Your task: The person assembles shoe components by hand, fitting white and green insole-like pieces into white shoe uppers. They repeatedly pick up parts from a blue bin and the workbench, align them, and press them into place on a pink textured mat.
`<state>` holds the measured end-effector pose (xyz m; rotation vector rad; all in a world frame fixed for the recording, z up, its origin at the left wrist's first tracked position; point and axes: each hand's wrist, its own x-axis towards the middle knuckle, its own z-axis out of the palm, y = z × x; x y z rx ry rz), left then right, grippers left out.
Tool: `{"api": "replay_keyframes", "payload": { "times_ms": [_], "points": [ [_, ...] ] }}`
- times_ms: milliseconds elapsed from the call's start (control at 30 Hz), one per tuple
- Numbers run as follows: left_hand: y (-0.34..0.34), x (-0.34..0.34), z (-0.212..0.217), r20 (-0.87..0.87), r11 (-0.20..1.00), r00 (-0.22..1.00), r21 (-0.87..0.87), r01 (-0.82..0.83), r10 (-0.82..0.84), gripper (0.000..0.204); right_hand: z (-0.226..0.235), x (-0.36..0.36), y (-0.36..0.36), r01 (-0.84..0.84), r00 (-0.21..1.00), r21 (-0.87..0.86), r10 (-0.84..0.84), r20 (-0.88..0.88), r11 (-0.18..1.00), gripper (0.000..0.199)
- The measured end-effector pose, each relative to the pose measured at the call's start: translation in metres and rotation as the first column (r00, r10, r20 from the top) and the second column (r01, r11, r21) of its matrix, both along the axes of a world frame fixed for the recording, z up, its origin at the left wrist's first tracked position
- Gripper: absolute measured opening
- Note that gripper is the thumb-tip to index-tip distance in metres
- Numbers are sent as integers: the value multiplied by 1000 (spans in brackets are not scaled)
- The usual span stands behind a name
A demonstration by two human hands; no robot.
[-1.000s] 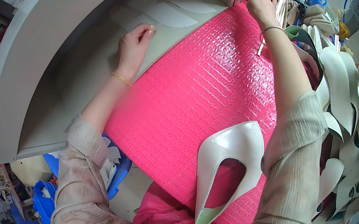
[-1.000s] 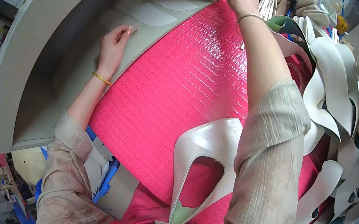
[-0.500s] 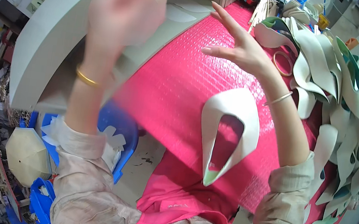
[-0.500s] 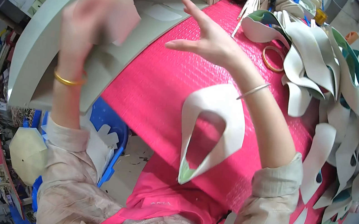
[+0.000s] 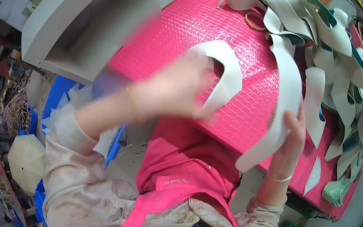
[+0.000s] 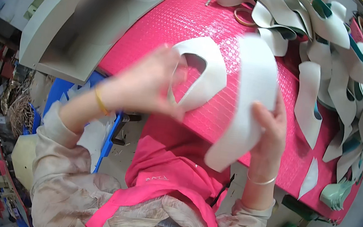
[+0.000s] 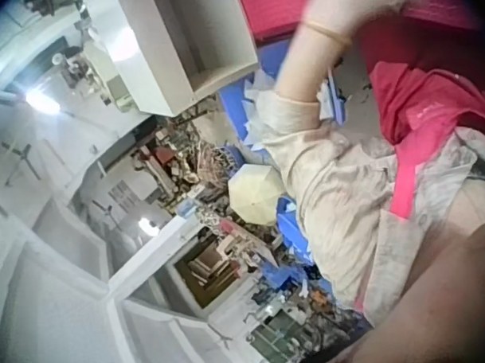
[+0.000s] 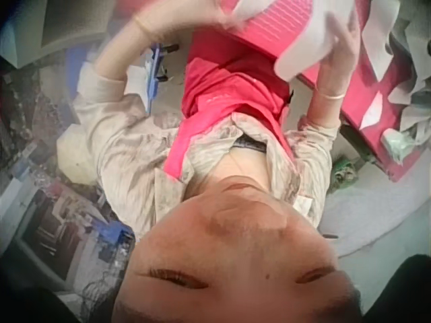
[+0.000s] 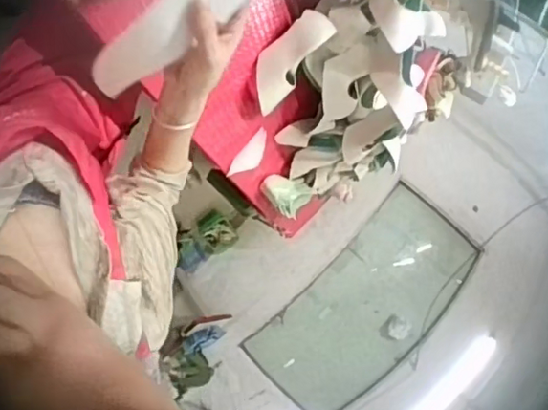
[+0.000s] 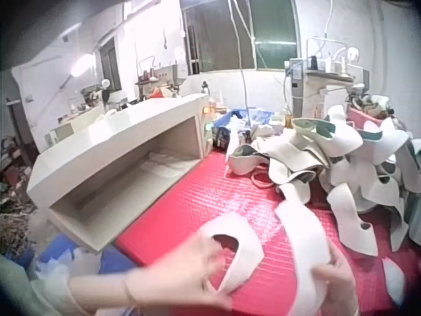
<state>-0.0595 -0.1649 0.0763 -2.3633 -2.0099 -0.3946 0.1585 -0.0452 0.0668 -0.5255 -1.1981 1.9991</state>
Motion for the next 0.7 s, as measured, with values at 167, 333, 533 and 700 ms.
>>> {"api": "replay_keyframes", "payload": {
  "times_ms": [167, 333, 533, 700],
  "points": [
    [9, 7, -33, 28, 912, 958, -301, 279, -284, 28, -21, 26, 4, 182, 967, -207, -214, -141, 961, 35],
    [21, 22, 2, 538, 932, 831, -355, 71, 142, 21, -22, 5, 4, 200, 953, 1, -194, -234, 980, 34],
    [37, 50, -9, 989, 999, -140, 44, -16, -46, 34, 2, -40, -11, 362, 918, 366, -260, -299, 858, 29],
    [32, 58, -3, 964, 996, -252, 87, 10, -81, 42, 9, -60, -12, 401, 901, 381, -284, -326, 833, 25]
  ]
}}
